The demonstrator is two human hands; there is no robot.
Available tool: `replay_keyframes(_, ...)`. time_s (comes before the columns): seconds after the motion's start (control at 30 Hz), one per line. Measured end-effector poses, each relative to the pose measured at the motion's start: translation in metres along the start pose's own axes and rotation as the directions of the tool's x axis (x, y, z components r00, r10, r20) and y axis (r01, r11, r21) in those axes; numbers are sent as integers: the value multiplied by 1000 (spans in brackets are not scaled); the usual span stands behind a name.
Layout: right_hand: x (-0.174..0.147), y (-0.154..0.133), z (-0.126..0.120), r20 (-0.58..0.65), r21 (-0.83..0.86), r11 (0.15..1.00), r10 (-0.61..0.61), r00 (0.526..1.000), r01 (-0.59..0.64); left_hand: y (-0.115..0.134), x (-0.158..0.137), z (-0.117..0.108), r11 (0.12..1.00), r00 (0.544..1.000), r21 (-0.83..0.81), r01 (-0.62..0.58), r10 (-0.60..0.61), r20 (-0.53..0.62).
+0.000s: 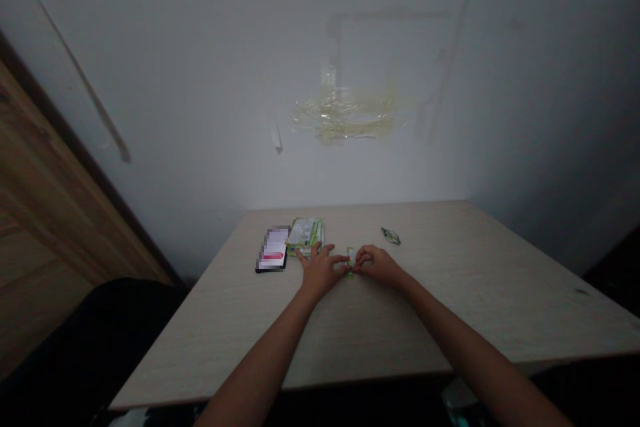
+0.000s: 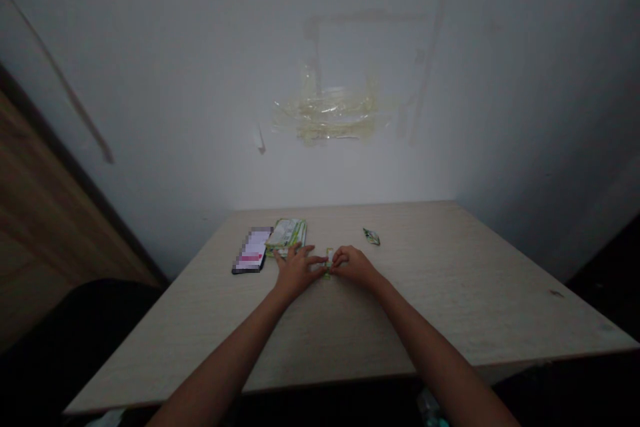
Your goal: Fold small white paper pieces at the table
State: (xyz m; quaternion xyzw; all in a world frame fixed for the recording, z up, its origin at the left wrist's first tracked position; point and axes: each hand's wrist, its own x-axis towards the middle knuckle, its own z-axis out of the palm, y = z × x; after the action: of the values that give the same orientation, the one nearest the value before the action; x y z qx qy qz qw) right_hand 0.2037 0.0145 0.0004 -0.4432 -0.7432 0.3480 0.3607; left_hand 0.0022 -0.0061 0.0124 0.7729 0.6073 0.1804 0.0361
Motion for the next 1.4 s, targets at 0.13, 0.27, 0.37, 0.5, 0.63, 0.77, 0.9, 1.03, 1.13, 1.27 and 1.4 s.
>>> replay_keyframes(0.13, -1, -3, -2, 17, -3, 1000, -16, 1000, 16, -1, 0, 1, 1000, 1000, 4, -10, 10, -4)
replay_keyframes(0.27, -3, -5, -2, 72, 57, 998, -11, 997, 7, -2, 1, 2, 1000, 1000, 2, -13, 13, -8)
replay_keyframes(0.37, -4, -8, -2, 91, 83, 996, 5, 996, -13, -2, 0, 2, 1000, 1000, 9, -16, 16, -7)
replay_keyframes(0.5, -5, -10, -3, 156, 154, 988, -1, 988, -24, -2, 0, 1, 1000, 1000, 11, -15, 15, 4)
replay_keyframes(0.63, -5, -6, -3, 186, 190, 982, -20, 982, -16, -2, 1, 1, 1000, 1000, 20, -4, 4, -3)
replay_keyframes(0.77, -4, -1, 0, 186, 205, 978, -12, 983, -26, -2, 2, 4, 1000, 1000, 21, -1, 2, -28)
replay_keyframes(0.9, 0, 6, 1, 103, 198, 980, -19, 994, -1, -4, 2, 4, 1000, 999, 22, -18, 19, -40)
replay_keyframes(1.03, 6, 16, 1, -120, 34, 997, -66, 991, 71, -6, 2, 6, 1000, 999, 13, -26, 27, -46)
replay_keyframes(1.13, 7, 20, 4, -193, -209, 972, -143, 971, 102, -7, 2, 8, 1000, 998, 7, -5, 6, -63)
replay_keyframes(1.27, 5, 22, 10, -159, -349, 927, -204, 966, 138, -8, 4, 11, 1000, 997, 1, 0, 0, -73)
replay_keyframes(1.4, 4, 24, 12, -170, -396, 911, -196, 966, 116, -8, 5, 12, 1000, 997, -22, -4, 2, -73)
